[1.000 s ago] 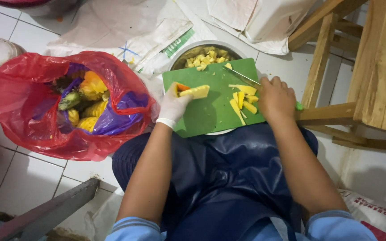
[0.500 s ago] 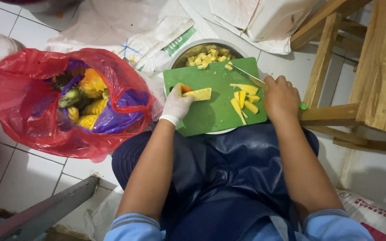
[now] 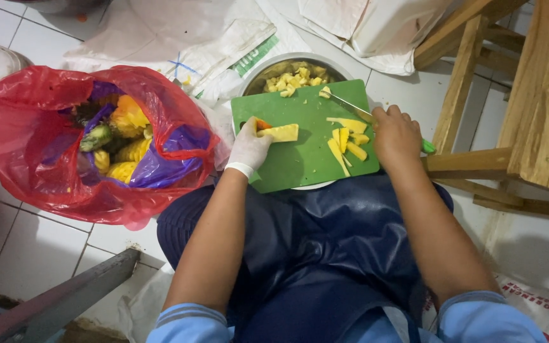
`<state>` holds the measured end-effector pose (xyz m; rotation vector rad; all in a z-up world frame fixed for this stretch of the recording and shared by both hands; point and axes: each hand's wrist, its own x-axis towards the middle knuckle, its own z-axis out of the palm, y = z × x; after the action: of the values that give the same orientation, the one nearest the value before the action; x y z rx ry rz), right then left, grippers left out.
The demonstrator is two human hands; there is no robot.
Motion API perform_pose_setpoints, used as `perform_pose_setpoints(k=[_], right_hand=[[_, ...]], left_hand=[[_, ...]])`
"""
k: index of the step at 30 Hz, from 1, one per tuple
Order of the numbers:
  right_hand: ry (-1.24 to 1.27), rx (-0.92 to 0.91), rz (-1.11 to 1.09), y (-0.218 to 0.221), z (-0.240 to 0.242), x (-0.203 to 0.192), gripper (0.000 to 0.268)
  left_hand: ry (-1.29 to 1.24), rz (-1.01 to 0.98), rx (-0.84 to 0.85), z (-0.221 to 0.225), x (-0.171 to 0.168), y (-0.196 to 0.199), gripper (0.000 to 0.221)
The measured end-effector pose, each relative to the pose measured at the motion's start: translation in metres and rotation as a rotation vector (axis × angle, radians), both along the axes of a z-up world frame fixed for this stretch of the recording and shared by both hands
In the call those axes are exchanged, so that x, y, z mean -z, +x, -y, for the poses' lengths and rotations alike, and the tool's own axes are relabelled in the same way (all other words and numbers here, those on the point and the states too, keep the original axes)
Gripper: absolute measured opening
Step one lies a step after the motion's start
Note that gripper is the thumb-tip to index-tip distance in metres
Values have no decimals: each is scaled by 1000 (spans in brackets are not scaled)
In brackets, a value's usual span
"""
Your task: A person wearing gloves uses a knife to cut pineapple chunks into smaller pieces on a cutting board.
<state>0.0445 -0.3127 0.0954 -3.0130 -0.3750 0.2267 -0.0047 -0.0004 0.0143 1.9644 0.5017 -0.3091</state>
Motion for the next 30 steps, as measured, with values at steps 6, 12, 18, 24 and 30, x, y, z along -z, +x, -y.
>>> perform_pose_setpoints(k=[6,12,18,24,30], right_hand=[[-45,-35,29,9,1,18,19],[140,138,-336,18,-13,-4,40],[187,130,-357,25,-28,-5,41],[41,102,-148,13,-17,-25,32],[69,225,-368,1,-4,2,49]], left_hand=[[26,-23,15,-1,8,-1,30],[52,-40,23,-1,12,-1,29],[59,-54,31,-1,15,0,29],[65,-76,44,-1,9,2,30],[69,-94,52,-2,7,2,31]])
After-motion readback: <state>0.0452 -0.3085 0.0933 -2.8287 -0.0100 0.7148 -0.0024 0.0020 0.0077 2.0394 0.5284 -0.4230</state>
